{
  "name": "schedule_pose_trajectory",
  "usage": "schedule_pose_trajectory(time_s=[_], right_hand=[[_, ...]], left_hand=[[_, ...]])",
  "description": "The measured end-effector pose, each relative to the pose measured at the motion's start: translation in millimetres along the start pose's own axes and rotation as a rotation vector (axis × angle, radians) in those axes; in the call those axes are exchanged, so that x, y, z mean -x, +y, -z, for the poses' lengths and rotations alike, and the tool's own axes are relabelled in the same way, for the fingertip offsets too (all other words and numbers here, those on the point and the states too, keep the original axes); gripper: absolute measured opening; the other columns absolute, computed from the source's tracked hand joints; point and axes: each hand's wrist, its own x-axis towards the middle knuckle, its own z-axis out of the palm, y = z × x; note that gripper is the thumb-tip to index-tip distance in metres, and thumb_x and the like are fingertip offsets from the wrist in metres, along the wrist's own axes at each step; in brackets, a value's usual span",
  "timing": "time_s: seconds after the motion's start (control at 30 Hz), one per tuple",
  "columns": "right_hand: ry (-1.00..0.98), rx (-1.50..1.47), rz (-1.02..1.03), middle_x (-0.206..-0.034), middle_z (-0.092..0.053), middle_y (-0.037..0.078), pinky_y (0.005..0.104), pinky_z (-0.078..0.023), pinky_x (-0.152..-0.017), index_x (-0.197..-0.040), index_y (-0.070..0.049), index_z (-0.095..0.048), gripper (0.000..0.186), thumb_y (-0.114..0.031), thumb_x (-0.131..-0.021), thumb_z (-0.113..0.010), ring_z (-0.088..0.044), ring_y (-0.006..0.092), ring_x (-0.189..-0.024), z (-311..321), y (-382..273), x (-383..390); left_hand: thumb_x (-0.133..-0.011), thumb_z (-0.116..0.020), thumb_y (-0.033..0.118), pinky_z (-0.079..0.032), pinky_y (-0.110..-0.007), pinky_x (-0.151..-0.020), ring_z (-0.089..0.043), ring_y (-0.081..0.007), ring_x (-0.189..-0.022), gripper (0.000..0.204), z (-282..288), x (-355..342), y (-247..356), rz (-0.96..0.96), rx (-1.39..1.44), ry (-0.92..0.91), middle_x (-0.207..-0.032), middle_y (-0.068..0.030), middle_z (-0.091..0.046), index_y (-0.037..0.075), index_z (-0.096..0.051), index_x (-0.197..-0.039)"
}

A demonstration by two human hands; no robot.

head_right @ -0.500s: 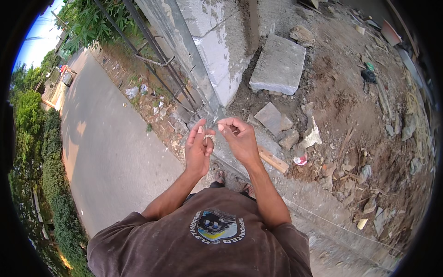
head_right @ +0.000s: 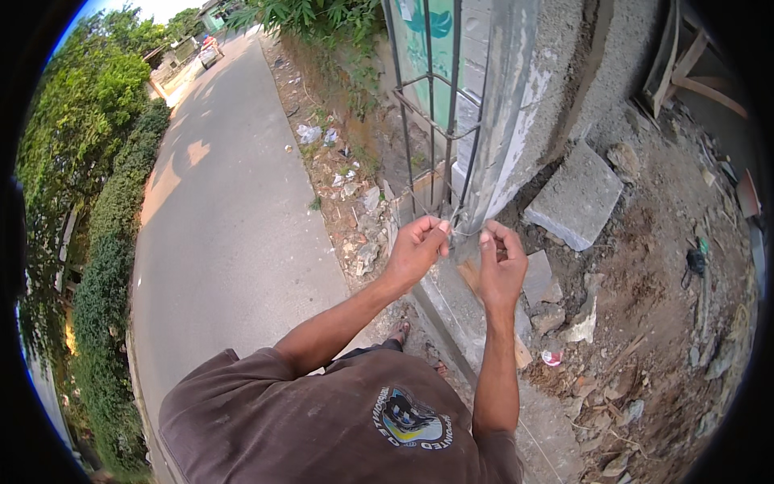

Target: The person measures a vertical metal rebar column using a tape measure and then ties a thin wire around the rebar. The person wraps the wire around the rebar multiple times and twists it to secure it.

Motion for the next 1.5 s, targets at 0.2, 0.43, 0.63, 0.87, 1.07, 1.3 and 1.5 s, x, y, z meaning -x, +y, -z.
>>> schedule_pose_trajectory(time_s=[0.2, 0.43, 0.63, 0.87, 1.07, 1.3, 1.5], right_hand=[[-0.233, -0.087, -0.159, -0.099, -0.071, 0.0, 0.0265, -0.049, -0.076, -0.117, -0.002, -0.072, 0.024, -0.012, -0.096, -0.066, -0.061, 0.0093, -0.085, 16, -3, -75], [-0.48, -0.001, -0.159, -0.089, -0.072, -0.004, 0.0239, -0.051, -0.071, -0.114, -0.008, -0.076, 0.024, -0.024, -0.101, -0.063, -0.061, 0.0044, -0.077, 20, 10, -113], [-0.587, 0.05, -0.266, -0.084, -0.072, -0.004, 0.0199, -0.046, -0.059, -0.105, -0.007, -0.078, 0.02, -0.022, -0.099, -0.066, -0.058, 0.0033, -0.065, 13, 5, -129], [-0.532, -0.09, -0.104, -0.079, -0.069, -0.003, 0.0209, -0.042, -0.058, -0.096, -0.005, -0.077, 0.022, -0.023, -0.101, -0.065, -0.053, 0.0042, -0.062, -3, 15, -122], [-0.152, -0.46, -0.174, -0.095, -0.07, 0.006, 0.0258, -0.057, -0.062, -0.107, -0.006, -0.063, 0.029, -0.034, -0.108, -0.055, -0.065, 0.0109, -0.077, 15, 38, -111], [-0.136, -0.671, -0.469, -0.081, -0.066, 0.004, 0.0279, -0.057, -0.056, -0.106, -0.009, -0.057, 0.025, -0.032, -0.111, -0.048, -0.068, 0.0163, -0.069, 9, 57, -106], [-0.205, -0.486, -0.512, -0.07, -0.057, -0.002, 0.0219, -0.042, -0.045, -0.105, -0.009, -0.057, 0.024, -0.031, -0.111, -0.049, -0.054, 0.0093, -0.054, 17, 63, -116]], left_hand=[[-0.104, -0.063, 0.023, -0.029, -0.021, -0.053, -0.04, -0.0001, -0.061, 0.023, -19, -14, -5, -0.034, 0.21, 0.103, -0.07, 0.0088, -0.053, 0.005, -0.068, -0.092], [-0.102, -0.067, 0.028, -0.026, -0.024, -0.053, -0.036, -0.001, -0.062, 0.027, -41, -16, -1, -0.031, 0.343, 0.233, -0.07, 0.0101, -0.049, 0.006, -0.068, -0.086], [-0.102, -0.067, 0.031, -0.027, -0.025, -0.053, -0.035, -0.0021, -0.061, 0.032, -49, -21, -2, 0.057, 0.35, 0.264, -0.069, 0.0097, -0.049, 0.006, -0.068, -0.082], [-0.103, -0.064, 0.035, -0.029, -0.023, -0.048, -0.041, -0.003, -0.056, 0.032, -46, -21, 4, 0.166, 0.35, 0.214, -0.067, 0.0061, -0.054, 0.008, -0.067, -0.087], [-0.106, -0.058, 0.026, -0.035, -0.022, -0.049, -0.046, -0.0046, -0.056, 0.026, -23, -4, -8, 0.179, 0.378, 0.076, -0.086, -0.0008, -0.064, 0.005, -0.061, -0.12], [-0.104, -0.06, 0.019, -0.04, -0.023, -0.052, -0.051, -0.0067, -0.059, 0.024, -13, 2, -29, 0.28, 0.357, 0.092, -0.09, -0.0034, -0.068, 0.005, -0.059, -0.123], [-0.103, -0.062, 0.021, -0.046, -0.023, -0.058, -0.058, -0.0079, -0.064, 0.02, -18, -1, -37, 0.316, 0.287, 0.122, -0.091, -0.0032, -0.069, 0.005, -0.061, -0.117]])
